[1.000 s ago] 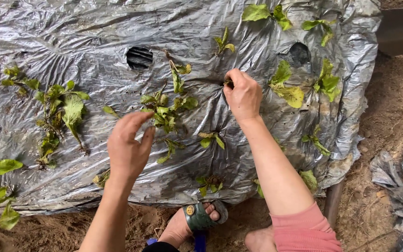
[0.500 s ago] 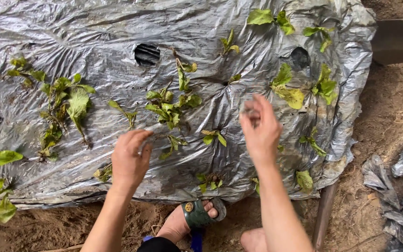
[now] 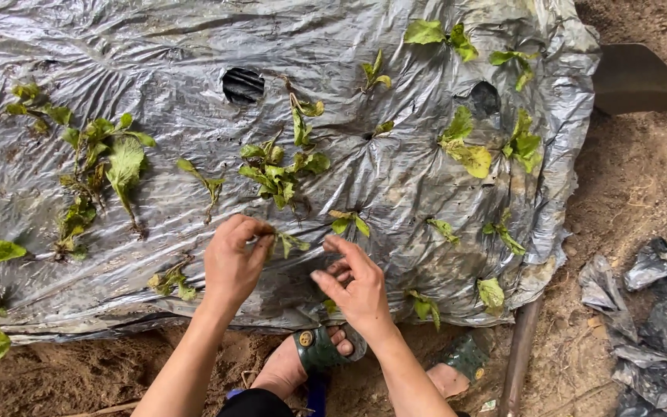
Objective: The person plants small green seedlings into holes in a black plastic sheet covering the soil. They use their hands to place the seedlings into the holes and press the plastic around the base of the plants to secure them.
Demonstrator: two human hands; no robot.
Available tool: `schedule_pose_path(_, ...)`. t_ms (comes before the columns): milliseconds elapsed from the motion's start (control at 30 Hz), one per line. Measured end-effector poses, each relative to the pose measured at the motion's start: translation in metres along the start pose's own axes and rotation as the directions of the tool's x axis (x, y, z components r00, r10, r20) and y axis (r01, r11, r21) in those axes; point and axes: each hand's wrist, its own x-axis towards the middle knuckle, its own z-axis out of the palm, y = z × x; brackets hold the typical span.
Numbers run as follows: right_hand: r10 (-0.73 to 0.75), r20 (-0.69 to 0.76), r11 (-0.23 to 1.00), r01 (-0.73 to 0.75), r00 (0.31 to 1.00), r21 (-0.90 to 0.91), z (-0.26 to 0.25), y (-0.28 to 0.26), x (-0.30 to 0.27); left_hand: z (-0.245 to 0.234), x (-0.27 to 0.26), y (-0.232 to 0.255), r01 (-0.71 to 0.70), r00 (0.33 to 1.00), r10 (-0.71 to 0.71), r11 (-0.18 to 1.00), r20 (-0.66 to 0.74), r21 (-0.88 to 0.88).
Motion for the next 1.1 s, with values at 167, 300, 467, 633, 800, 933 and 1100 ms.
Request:
schedule_pose_path(167,0.011,-0.008,0.996,-0.01,1.0,0.086,0.007,-0.008,0.009,0.008,0.007,0.024,-0.095,0.991,0.106,0.988,0.084,-0.123)
schedule_pose_path(300,0.049,-0.184,0.998,-0.041,0.982,0.047,-0.001,0.002,0.007,-0.012,0.051,0.048,-0.312,0.939,0.335,0.923,-0.075,0.224)
schedule_pose_path(467,0.201,-0.365,0.972,-0.14,0.909,0.187,-0.041,-0.006,0.006,-0.004,0.093,0.034,-0.289,0.95,0.311,0.862,0.017,0.417)
schedule_pose_path(633,0.227,-0.493,0.962,-0.115,0.84,0.246,-0.069,0.02,0.005,0.048,0.125,-0.027,-0.305,0.946,0.324,0.909,-0.02,0.285)
schedule_pose_path(800,0.233,-0.53,0.96,-0.104,0.816,0.261,-0.075,0.043,0.006,0.025,0.165,0.025,-0.158,0.981,0.167,0.983,-0.1,0.095)
schedule_pose_path(933,0.325,-0.485,0.939,-0.217,0.812,0.267,-0.079,0.056,0.006,-0.024,0.178,0.084,-0.011,0.996,0.022,0.991,0.087,-0.136)
schedule_pose_path(1100,0.346,-0.438,0.938,-0.306,0.829,0.161,-0.082,0.066,0.008,-0.093,0.123,0.054,-0.1,0.983,0.115,0.989,-0.14,0.113)
